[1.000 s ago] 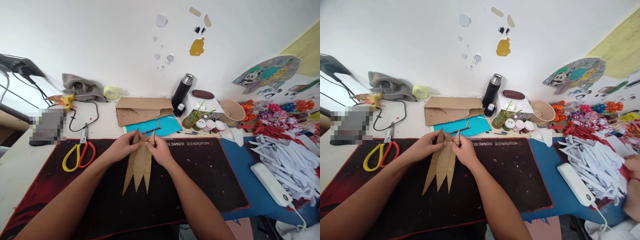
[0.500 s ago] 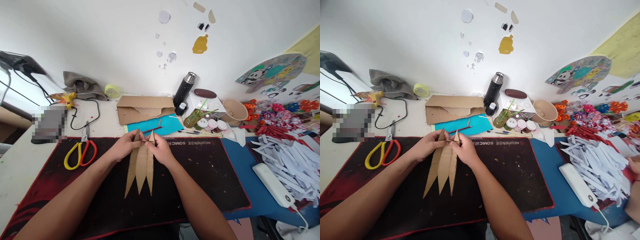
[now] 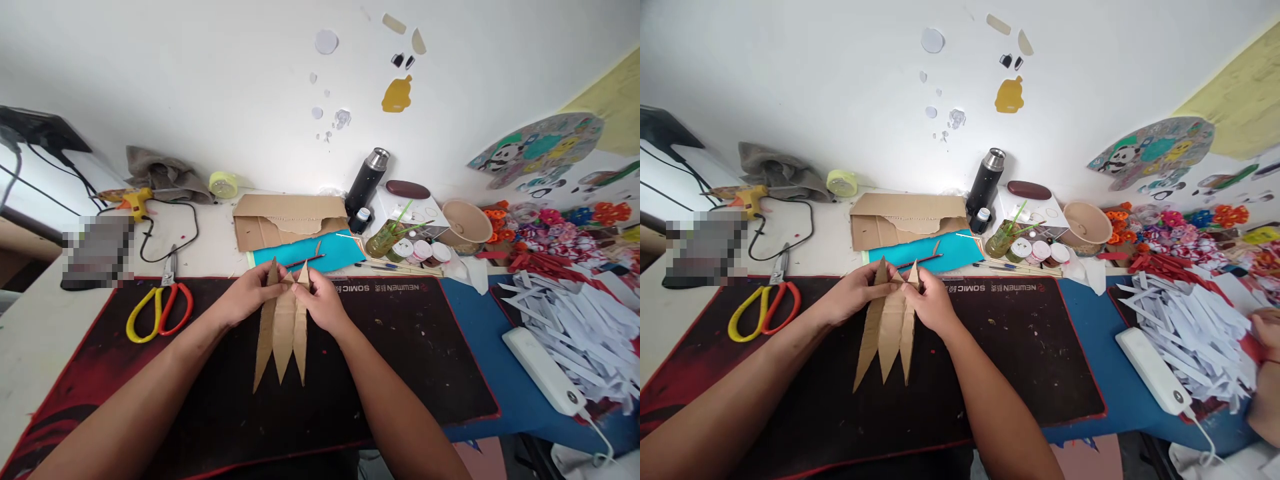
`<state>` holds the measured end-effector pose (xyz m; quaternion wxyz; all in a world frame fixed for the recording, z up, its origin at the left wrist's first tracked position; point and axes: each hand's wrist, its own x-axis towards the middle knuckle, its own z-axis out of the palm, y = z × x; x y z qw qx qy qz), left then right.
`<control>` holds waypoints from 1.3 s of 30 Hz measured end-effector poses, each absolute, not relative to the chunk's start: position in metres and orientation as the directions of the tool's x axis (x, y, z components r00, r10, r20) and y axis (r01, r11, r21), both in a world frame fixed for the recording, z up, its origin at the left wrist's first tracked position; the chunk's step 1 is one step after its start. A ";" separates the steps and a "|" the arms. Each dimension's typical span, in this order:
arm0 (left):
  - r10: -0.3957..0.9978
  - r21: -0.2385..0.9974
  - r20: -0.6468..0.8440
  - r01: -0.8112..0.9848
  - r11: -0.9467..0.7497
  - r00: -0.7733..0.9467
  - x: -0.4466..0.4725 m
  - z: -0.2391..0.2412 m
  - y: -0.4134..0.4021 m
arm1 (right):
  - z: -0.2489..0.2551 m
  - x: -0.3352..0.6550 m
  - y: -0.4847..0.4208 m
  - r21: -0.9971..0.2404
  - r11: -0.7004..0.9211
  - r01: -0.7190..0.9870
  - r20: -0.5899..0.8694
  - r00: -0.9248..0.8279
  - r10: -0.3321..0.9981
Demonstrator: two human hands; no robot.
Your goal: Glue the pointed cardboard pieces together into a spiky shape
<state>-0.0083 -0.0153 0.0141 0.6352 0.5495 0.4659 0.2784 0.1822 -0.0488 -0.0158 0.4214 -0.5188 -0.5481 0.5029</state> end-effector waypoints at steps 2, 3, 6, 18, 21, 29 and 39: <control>0.868 0.959 -0.277 0.173 0.224 0.412 -0.009 0.014 -0.015 | -0.018 0.182 -0.049 -0.988 -0.037 0.151 -0.054 -0.111 0.992; 0.872 0.961 -0.270 0.165 0.220 0.409 -0.009 0.012 -0.014 | -0.018 0.182 -0.048 -0.987 -0.033 0.158 -0.050 -0.109 0.993; 0.886 0.969 -0.244 0.142 0.204 0.395 -0.008 0.007 -0.013 | -0.018 0.181 -0.048 -0.984 -0.033 0.174 -0.050 -0.095 0.994; 0.919 0.973 -0.221 0.132 0.187 0.326 -0.003 0.008 -0.015 | -0.020 0.178 -0.048 -0.995 -0.050 0.087 -0.055 -0.062 0.997; 0.926 0.970 -0.243 0.082 0.229 0.288 -0.004 0.007 -0.015 | -0.019 0.176 -0.049 -0.995 -0.103 -0.001 -0.102 -0.119 0.988; 0.899 0.932 -0.317 -0.075 0.354 0.302 -0.005 0.002 -0.015 | -0.016 0.178 -0.050 -0.992 -0.114 -0.061 -0.103 -0.166 0.981; 0.971 0.937 -0.086 0.349 0.004 0.221 0.003 0.004 -0.016 | -0.022 0.172 -0.053 -0.924 0.022 0.381 -0.002 -0.060 0.998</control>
